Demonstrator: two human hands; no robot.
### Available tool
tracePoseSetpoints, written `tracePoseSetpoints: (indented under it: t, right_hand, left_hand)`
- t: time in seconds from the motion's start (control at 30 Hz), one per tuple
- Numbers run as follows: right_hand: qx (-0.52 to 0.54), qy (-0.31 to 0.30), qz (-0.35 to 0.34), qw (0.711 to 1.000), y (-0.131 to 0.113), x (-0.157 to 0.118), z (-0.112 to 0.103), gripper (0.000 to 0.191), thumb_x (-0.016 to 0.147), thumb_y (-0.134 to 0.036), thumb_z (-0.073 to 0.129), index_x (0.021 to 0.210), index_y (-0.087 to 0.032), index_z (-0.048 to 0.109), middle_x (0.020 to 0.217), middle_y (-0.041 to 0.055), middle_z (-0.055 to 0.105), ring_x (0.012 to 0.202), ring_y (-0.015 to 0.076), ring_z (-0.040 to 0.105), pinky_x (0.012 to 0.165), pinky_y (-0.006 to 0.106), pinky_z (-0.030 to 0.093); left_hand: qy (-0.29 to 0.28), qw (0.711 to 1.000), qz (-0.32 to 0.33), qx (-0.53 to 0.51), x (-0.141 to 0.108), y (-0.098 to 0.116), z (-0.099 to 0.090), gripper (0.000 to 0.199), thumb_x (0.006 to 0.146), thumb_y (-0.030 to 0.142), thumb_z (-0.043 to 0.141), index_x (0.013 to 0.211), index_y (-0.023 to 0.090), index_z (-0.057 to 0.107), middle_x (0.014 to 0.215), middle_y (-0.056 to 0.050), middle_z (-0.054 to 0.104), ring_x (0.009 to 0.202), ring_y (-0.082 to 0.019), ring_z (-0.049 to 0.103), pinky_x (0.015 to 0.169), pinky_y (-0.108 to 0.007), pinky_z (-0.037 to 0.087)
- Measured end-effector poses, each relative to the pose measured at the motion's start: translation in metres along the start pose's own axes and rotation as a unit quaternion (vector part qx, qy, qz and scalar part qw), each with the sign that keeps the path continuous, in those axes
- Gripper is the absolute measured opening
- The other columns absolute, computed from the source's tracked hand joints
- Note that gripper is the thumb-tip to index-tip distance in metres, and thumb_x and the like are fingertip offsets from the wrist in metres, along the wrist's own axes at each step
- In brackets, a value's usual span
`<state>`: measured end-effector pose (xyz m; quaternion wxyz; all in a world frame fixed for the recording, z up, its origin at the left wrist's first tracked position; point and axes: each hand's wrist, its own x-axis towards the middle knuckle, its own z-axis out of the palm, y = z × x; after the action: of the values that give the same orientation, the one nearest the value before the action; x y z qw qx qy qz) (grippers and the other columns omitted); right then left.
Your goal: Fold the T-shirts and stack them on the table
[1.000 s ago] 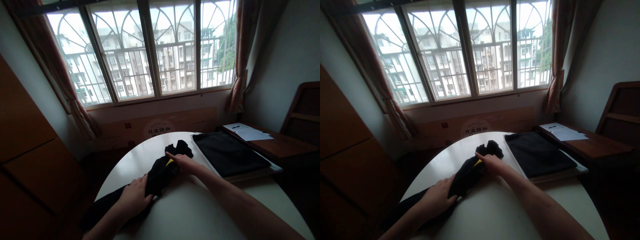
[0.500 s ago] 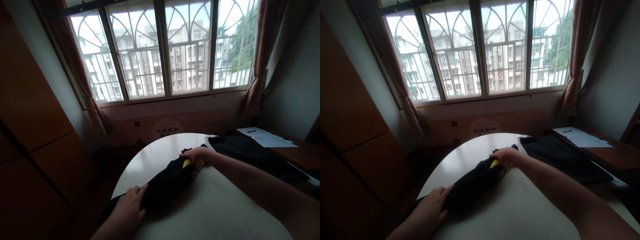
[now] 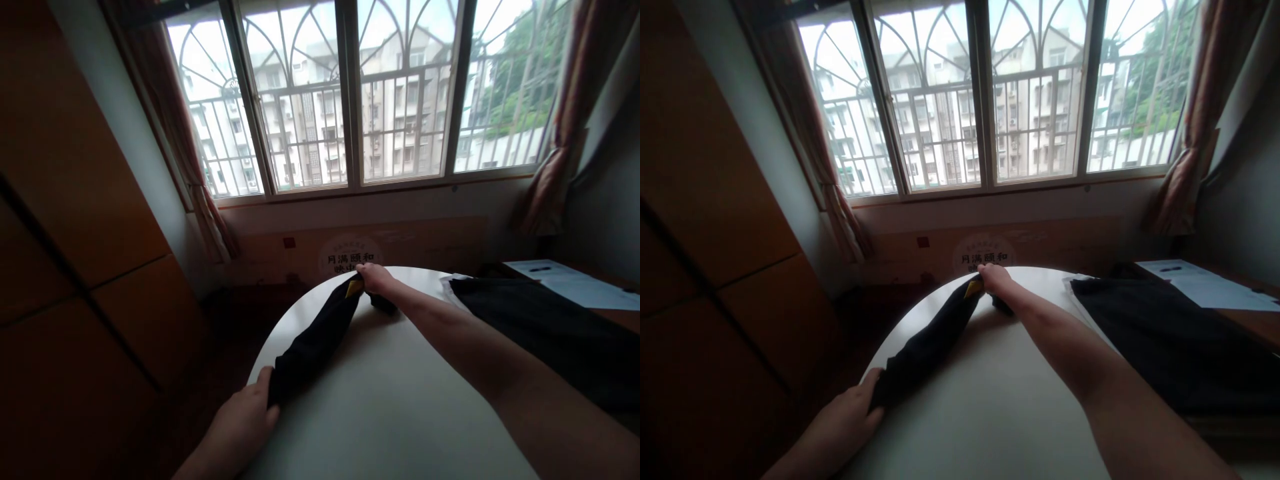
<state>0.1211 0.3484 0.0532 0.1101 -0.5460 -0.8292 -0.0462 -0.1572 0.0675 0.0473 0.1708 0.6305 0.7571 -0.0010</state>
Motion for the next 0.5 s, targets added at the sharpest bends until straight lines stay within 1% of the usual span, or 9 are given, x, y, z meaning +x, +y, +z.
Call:
tracePoseSetpoints:
  t: [0.07,0.1,0.17,0.23,0.3,0.37,0.4,0.43,0.5]
  right_hand:
    - [0.003,0.04,0.005,0.999,-0.022,0.018,0.005,0.043,0.09,-0.015,0.056,0.133,-0.015,0.053,0.126,0.0181,0.059,0.109,0.0258,0.062,0.09,0.031,0.047]
    - [0.005,0.055,0.003,0.998,-0.032,0.025,0.009,0.045,0.092,-0.013,0.051,0.137,-0.015,0.049,0.13,0.0189,0.056,0.114,0.0263,0.059,0.094,0.032,0.046]
    - [0.009,0.062,-0.017,0.998,-0.05,0.036,0.021,0.047,0.094,-0.011,0.047,0.14,-0.016,0.048,0.135,0.0185,0.052,0.122,0.0264,0.053,0.1,0.033,0.044]
    - [0.014,0.04,-0.052,0.998,-0.06,0.041,0.037,0.048,0.092,-0.012,0.051,0.139,-0.019,0.052,0.135,0.016,0.052,0.124,0.0256,0.052,0.102,0.032,0.044]
    - [0.017,0.007,-0.089,0.996,-0.062,0.042,0.053,0.054,0.087,-0.013,0.059,0.14,-0.024,0.054,0.14,0.0137,0.051,0.128,0.0261,0.05,0.105,0.034,0.043]
    - [0.014,-0.008,-0.111,0.994,-0.057,0.043,0.065,0.068,0.083,-0.014,0.064,0.147,-0.03,0.048,0.154,0.0123,0.038,0.141,0.0295,0.038,0.113,0.043,0.037]
    - [0.013,-0.008,-0.115,0.993,-0.052,0.044,0.068,0.076,0.082,-0.014,0.066,0.151,-0.032,0.04,0.161,0.0117,0.028,0.148,0.0315,0.027,0.116,0.05,0.031]
    - [0.011,-0.007,-0.114,0.993,-0.047,0.045,0.07,0.084,0.081,-0.015,0.067,0.155,-0.034,0.032,0.165,0.0111,0.018,0.152,0.0331,0.017,0.117,0.057,0.025]
    - [0.012,-0.011,-0.101,0.995,-0.037,0.049,0.072,0.095,0.081,-0.017,0.068,0.159,-0.037,0.017,0.168,0.01,0.003,0.154,0.0345,0.003,0.115,0.069,0.016]
  left_hand:
    - [-0.015,0.994,0.01,-0.103,0.007,-0.004,-0.002,0.077,0.089,0.025,0.043,0.159,0.014,0.013,0.117,-0.013,0.07,0.096,-0.027,0.07,0.088,-0.037,0.052]
    - [-0.022,0.989,0.018,-0.142,0.009,-0.006,-0.002,0.08,0.09,0.027,0.041,0.16,0.014,0.004,0.121,-0.013,0.069,0.098,-0.025,0.07,0.089,-0.035,0.052]
    - [-0.034,0.986,0.031,-0.158,0.009,-0.009,-0.001,0.084,0.089,0.032,0.042,0.161,0.014,0.0,0.137,-0.013,0.062,0.112,-0.024,0.067,0.097,-0.033,0.049]
    - [-0.045,0.995,0.034,-0.085,0.002,-0.01,-0.002,0.089,0.086,0.039,0.049,0.161,0.015,0.009,0.143,-0.013,0.058,0.121,-0.027,0.062,0.104,-0.035,0.046]
    - [-0.052,0.998,0.019,0.021,-0.007,-0.005,-0.008,0.09,0.081,0.048,0.056,0.159,0.018,0.024,0.131,-0.014,0.066,0.116,-0.034,0.064,0.102,-0.045,0.048]
    - [-0.029,0.995,0.026,0.094,-0.012,0.007,-0.021,0.084,0.077,0.051,0.06,0.153,0.021,0.041,0.123,-0.014,0.069,0.112,-0.038,0.064,0.1,-0.052,0.048]
    - [-0.012,0.992,0.056,0.109,-0.011,0.016,-0.028,0.076,0.076,0.05,0.062,0.146,0.024,0.051,0.125,-0.013,0.068,0.115,-0.038,0.061,0.102,-0.053,0.046]
    - [0.004,0.988,0.107,0.112,-0.006,0.027,-0.035,0.065,0.077,0.048,0.062,0.138,0.027,0.061,0.13,-0.012,0.065,0.12,-0.037,0.058,0.106,-0.052,0.043]
    - [0.013,0.963,0.25,0.1,0.015,0.052,-0.044,0.04,0.08,0.042,0.061,0.117,0.03,0.073,0.134,-0.007,0.062,0.126,-0.032,0.054,0.113,-0.046,0.038]
